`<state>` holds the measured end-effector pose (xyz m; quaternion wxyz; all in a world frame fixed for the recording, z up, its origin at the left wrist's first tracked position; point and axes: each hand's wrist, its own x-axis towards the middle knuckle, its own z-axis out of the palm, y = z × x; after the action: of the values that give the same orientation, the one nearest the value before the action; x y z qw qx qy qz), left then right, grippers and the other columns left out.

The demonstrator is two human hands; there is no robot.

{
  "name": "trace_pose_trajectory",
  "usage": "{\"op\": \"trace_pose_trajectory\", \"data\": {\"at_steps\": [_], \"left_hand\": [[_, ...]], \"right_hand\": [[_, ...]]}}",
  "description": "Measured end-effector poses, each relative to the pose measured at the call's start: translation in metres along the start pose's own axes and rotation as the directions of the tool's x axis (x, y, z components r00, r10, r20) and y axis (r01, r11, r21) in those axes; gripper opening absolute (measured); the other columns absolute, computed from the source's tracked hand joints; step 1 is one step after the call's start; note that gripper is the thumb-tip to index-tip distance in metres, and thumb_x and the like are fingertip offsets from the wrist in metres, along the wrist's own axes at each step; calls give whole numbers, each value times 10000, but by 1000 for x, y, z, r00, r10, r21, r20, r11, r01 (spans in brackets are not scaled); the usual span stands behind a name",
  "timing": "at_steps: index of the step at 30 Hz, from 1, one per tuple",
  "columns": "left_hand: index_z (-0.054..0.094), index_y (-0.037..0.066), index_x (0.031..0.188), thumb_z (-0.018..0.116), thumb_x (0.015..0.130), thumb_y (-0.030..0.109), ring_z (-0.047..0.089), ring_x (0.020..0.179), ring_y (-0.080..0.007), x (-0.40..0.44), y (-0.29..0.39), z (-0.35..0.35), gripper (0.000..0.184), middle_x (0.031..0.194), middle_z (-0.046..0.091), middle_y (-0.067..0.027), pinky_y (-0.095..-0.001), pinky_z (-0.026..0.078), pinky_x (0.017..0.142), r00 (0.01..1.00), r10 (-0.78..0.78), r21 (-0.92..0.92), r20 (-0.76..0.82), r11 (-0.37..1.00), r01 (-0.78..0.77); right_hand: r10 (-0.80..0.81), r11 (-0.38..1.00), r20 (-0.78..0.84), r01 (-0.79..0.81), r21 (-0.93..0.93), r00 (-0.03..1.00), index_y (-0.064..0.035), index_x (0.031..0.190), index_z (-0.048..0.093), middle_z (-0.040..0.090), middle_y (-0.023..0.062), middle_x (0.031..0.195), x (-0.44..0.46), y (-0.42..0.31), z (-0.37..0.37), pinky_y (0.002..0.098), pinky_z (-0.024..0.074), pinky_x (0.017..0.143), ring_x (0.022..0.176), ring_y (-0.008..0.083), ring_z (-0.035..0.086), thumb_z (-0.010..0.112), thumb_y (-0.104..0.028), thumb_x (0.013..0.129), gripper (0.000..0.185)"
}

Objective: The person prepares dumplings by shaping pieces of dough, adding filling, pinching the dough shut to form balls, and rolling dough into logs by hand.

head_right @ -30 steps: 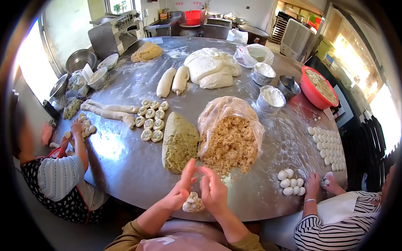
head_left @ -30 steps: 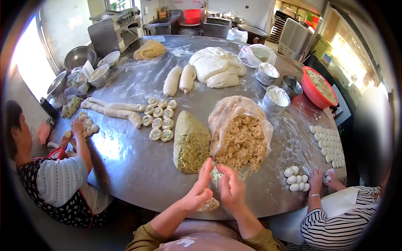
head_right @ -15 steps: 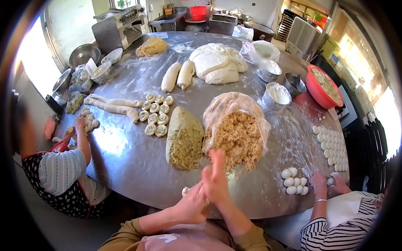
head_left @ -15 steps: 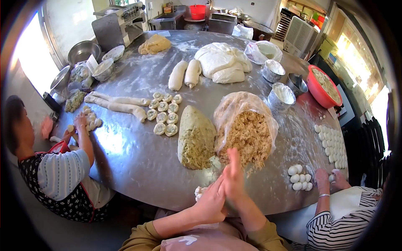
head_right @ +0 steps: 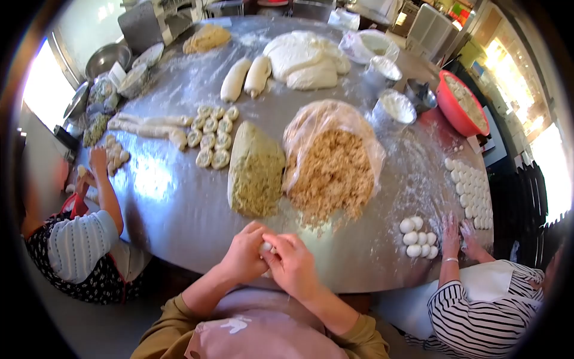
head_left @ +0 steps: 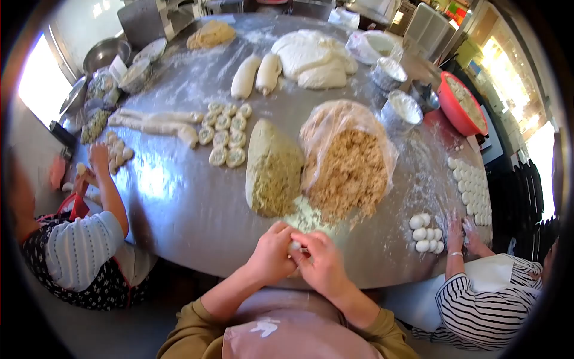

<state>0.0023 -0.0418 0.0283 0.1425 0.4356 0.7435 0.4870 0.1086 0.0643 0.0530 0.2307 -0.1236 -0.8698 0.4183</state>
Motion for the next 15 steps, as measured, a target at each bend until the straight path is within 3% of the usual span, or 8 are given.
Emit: {"op": "trace_pose_trajectory", "data": {"at_steps": [1, 2, 5, 8, 11, 12, 13, 15], "left_hand": [[622, 45, 891, 717, 661, 60, 613, 834, -378, -2, 1, 0, 249, 851, 622, -157, -444, 519, 734, 1000, 9, -57, -8, 998, -10], [624, 47, 907, 717, 657, 64, 612, 847, -387, -5, 0, 1, 267, 869, 623, -162, -440, 518, 740, 1000, -12, -89, -2, 996, 12], [647, 29, 887, 693, 674, 59, 628, 824, -387, -12, -3, -1, 219, 819, 640, -169, -435, 516, 729, 970, -127, -23, 205, 991, 135], [658, 18, 861, 687, 748, 95, 618, 767, -393, -27, -19, 12, 140, 764, 639, -172, -421, 514, 717, 968, -96, -130, 234, 983, 128], [671, 14, 869, 675, 832, 162, 620, 719, -360, -21, 3, -18, 153, 740, 631, -188, -403, 514, 705, 783, -326, -131, 530, 881, 455], [667, 38, 886, 632, 936, 175, 616, 836, -91, -30, -5, -23, 150, 833, 656, -93, -304, 510, 713, 772, -226, -229, 594, 873, 431], [662, 42, 925, 630, 943, 181, 621, 884, -113, -32, -12, -24, 143, 893, 659, -92, -306, 513, 744, 798, -201, -434, 568, 750, 498], [650, 51, 1003, 627, 958, 192, 631, 979, -155, -39, -20, -27, 150, 1012, 667, -90, -309, 520, 806, 846, -194, -761, 496, 373, 531]], "right_hand": [[57, 998, 39, -57, 2, 998, -75, 1035, 667, 627, 111, 932, -3, 1, 0, 327, 526, 675, 790, 247, 641, 747, -82, 811, 238], [14, 1000, 3, -14, 4, 1000, -82, 988, 661, 622, 105, 867, -3, 2, 1, 316, 516, 597, 686, 229, 636, 762, -91, 800, 214], [24, 1000, 36, -24, -14, 999, -86, 950, 661, 623, 92, 850, -13, 5, 5, 316, 514, 595, 696, 233, 640, 743, -67, 811, 163], [-54, 996, 21, 55, -66, 998, -73, 923, 652, 623, 90, 831, -19, 11, 11, 327, 514, 602, 695, 237, 636, 714, -43, 828, 117], [-91, 959, -113, 57, -279, 989, -56, 897, 639, 622, 90, 810, -15, 28, 8, 337, 512, 608, 692, 243, 629, 688, -24, 841, 81], [-11, 951, -170, -42, -307, 985, -51, 888, 636, 625, 91, 802, -9, 34, -1, 339, 513, 614, 691, 252, 625, 689, -28, 843, 73], [22, 960, -208, -79, -269, 978, -61, 894, 647, 635, 98, 817, -6, 40, -11, 324, 513, 618, 693, 251, 627, 697, -25, 836, 84], [-41, 960, -156, -4, -280, 987, -99, 996, 631, 658, 97, 932, -11, 42, -16, 356, 533, 662, 781, 288, 653, 695, -50, 837, 179]]}}
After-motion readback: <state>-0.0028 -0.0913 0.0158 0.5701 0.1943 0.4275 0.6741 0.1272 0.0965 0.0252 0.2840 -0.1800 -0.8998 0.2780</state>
